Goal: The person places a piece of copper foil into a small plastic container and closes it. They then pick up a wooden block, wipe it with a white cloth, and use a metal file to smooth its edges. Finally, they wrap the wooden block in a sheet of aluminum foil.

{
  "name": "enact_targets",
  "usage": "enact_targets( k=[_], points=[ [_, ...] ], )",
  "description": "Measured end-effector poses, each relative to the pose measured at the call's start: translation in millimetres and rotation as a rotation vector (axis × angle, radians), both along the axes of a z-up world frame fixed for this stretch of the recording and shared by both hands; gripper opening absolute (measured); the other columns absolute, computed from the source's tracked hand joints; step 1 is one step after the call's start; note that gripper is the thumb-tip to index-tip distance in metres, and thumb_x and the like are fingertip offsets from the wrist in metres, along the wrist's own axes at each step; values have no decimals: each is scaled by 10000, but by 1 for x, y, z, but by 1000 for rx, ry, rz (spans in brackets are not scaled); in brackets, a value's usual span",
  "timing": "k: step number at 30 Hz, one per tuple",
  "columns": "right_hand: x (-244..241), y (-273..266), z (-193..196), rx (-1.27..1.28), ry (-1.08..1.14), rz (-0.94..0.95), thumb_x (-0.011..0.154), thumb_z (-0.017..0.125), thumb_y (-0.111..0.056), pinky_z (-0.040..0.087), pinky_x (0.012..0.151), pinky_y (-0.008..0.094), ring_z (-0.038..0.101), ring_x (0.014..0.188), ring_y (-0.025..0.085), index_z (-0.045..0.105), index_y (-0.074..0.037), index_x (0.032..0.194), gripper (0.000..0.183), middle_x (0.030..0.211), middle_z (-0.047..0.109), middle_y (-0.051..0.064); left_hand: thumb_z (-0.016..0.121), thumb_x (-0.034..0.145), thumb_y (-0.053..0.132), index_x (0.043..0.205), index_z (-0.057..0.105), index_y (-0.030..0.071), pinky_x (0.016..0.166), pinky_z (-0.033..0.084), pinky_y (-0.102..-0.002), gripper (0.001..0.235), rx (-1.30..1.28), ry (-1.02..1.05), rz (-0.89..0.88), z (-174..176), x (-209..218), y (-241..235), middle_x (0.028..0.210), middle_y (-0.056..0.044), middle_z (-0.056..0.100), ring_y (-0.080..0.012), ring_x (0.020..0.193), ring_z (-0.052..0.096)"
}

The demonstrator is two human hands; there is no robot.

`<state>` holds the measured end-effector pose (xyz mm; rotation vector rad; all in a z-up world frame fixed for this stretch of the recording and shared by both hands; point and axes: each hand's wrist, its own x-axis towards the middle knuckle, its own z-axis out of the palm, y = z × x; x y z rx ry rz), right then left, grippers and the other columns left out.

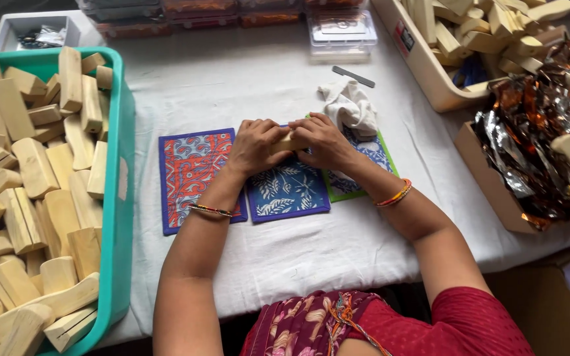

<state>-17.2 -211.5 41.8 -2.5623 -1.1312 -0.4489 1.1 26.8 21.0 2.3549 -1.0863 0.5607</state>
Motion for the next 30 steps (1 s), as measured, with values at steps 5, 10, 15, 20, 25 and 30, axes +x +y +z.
enact_targets(
  k=[5,10,15,20,25,30],
  points=[
    [-40,-20,51,-217,-180,-107,818,831,-310,448,1056,493,617,1194,314,672,-113,1225,479,1420,606,178,846,799,450,1196,717,144,916,458,-408,517,18,-48,51,3,-12,-2,1085,-39,690,-223,1004,648],
    [-81,-99,84,-274,-143,-374,894,803,-364,537,943,429,689,1060,248,714,-111,1235,434,1344,677,102,818,823,524,1213,716,138,956,451,-420,559,56,-21,113,4,-21,-5,1099,-48,682,-219,1029,636],
    [-112,-208,72,-388,-168,-931,898,836,-413,583,814,356,725,931,223,731,-152,1294,485,1183,750,92,762,843,582,1308,684,125,985,433,-452,657,95,-85,154,2,-23,-8,1137,-84,671,-235,1059,630],
    [-155,-260,58,-395,-325,-1134,865,866,-295,563,839,379,735,968,219,763,-189,1149,320,1066,773,43,755,863,570,1312,673,133,1004,431,-451,632,109,-63,164,-3,-20,-7,1148,-85,671,-236,1072,633],
    [-178,-289,37,-182,-377,-1125,1021,799,-119,549,896,392,722,948,227,748,-151,1072,78,1003,767,29,746,909,524,1275,676,107,1017,430,-454,559,96,-92,134,-4,-17,-11,1154,-87,674,-241,1079,640],
    [-188,-274,52,56,-296,-1028,960,805,-86,564,846,414,729,906,246,700,-58,1218,280,1005,767,36,752,857,451,1003,699,75,1059,408,-487,407,206,-91,144,39,-32,-41,1114,-106,696,-248,1041,661]
  ],
)
